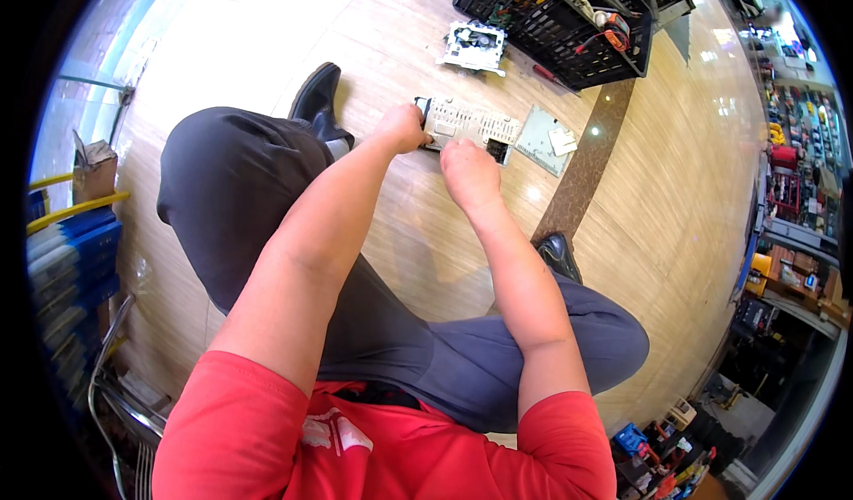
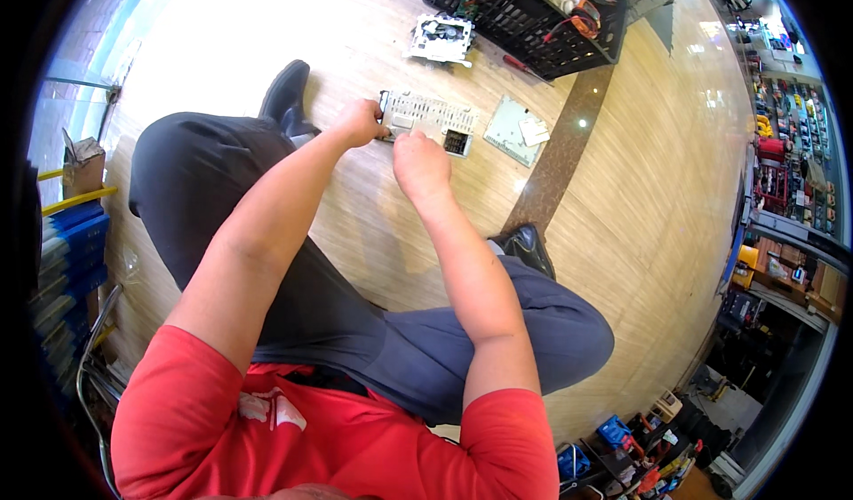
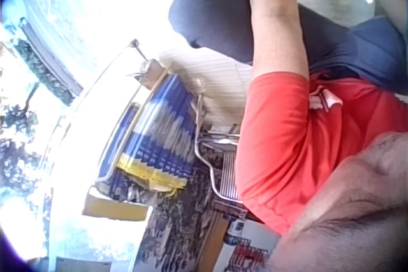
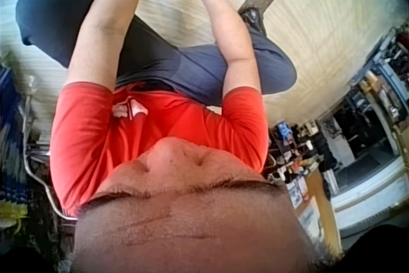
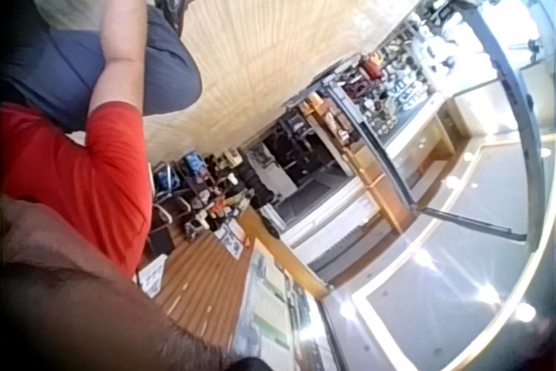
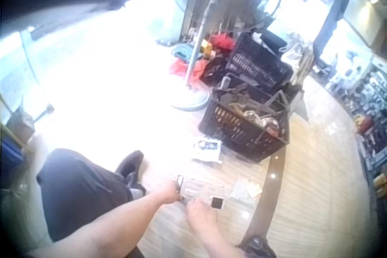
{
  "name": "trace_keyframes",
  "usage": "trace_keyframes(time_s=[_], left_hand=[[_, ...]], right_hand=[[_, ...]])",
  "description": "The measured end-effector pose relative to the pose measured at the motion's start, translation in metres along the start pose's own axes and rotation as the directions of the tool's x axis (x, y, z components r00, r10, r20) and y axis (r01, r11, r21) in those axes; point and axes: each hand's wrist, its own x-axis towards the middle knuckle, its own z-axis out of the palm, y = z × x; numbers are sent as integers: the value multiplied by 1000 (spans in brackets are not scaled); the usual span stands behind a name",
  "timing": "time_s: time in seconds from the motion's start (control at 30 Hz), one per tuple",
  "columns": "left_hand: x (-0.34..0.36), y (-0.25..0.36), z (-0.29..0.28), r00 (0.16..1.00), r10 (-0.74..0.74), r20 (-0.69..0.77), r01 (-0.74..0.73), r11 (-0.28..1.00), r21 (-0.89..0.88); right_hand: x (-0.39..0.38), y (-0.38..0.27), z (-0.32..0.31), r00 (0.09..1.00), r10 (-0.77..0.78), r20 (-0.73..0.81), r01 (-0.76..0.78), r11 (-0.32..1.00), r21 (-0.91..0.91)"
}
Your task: The person disassembles an electronic device by removing a panel, handling a circuit board, and using a screwdriver to remove small components.
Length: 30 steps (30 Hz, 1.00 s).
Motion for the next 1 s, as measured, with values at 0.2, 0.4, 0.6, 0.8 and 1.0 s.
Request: trace_keyframes(time_s=[0.2,0.4,0.6,0.8,1.0], left_hand=[[0,-6,3,999,35,-38,-34,999,34],[1,-4,3,1000,-1,-30,1,1000,4],[0,-6,3,1000,4,-28,-4,1000,-7],[-1,-2,0,1000,15,-26,-15,1000,-4],[-2,0,-3,1000,-15,6,15,1000,25]], right_hand=[[-8,5,-9,971,57,-233,-23,989,144],[-7,18,-9,949,0,-315,111,935,337],[-5,16,-7,961,-14,-277,107,941,321],[-4,17,-5,952,-40,-304,130,950,284],[-6,0,-14,954,-68,-293,103,989,107]])
